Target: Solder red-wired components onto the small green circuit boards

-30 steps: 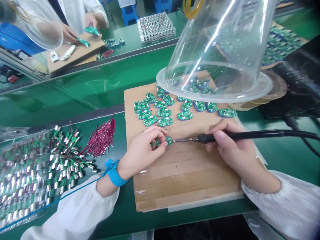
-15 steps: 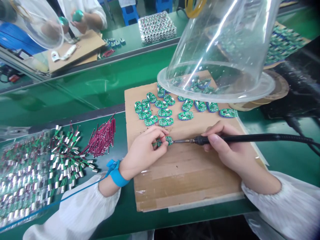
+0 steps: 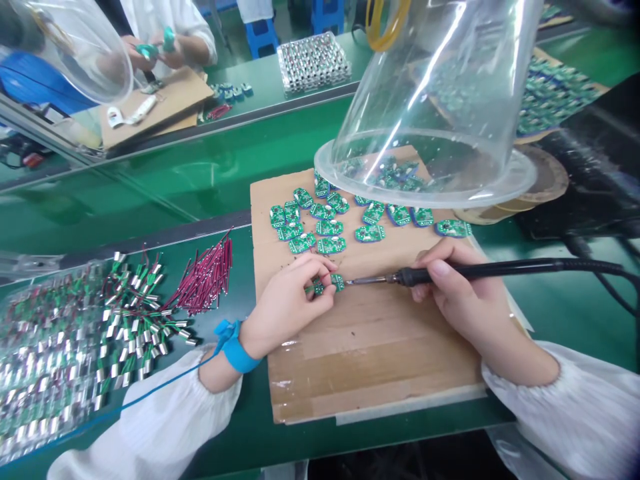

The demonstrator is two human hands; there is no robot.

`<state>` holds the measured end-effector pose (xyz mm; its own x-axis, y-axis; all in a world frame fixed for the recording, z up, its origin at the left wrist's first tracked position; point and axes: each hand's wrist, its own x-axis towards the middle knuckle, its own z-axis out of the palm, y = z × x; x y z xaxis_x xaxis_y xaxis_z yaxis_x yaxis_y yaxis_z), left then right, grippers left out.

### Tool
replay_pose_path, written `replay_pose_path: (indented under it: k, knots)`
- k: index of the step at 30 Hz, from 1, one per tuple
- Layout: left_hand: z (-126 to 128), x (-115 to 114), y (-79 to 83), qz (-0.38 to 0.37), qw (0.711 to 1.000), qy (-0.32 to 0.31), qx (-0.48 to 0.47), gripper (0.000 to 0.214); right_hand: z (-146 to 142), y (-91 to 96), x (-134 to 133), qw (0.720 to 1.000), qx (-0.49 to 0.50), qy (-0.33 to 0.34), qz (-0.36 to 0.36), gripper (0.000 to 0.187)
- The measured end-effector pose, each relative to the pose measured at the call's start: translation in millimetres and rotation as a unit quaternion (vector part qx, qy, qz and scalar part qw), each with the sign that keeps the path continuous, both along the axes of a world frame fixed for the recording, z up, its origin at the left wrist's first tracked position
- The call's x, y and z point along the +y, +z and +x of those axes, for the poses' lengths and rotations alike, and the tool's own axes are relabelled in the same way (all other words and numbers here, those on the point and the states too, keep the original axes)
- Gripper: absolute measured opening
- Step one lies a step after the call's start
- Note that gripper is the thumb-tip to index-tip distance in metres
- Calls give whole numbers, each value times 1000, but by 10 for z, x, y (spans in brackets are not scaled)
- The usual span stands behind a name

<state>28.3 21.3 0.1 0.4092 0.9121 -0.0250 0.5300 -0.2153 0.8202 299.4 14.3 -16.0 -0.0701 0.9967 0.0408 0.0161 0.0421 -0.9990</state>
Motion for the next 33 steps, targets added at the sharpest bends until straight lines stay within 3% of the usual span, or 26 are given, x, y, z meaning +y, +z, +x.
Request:
replay_pose_path:
  k: [8,12,21,33]
  knots:
    - [-39,-21,4,-52,998,6,-35,4,32,-42,-8,1000,-17,6,3,22]
    - [-38,-27,-2,-93,994,22,-61,15,20,-23,-2,1000,-24,12,8,21]
    - [-4,8,0,-6,1000,12,-4,16,-16,33,9,998,-62,10,28,25]
    - [-6,3,-18,-1,1000,7,-5,13,-71,114,18,992,-110,28,53,26]
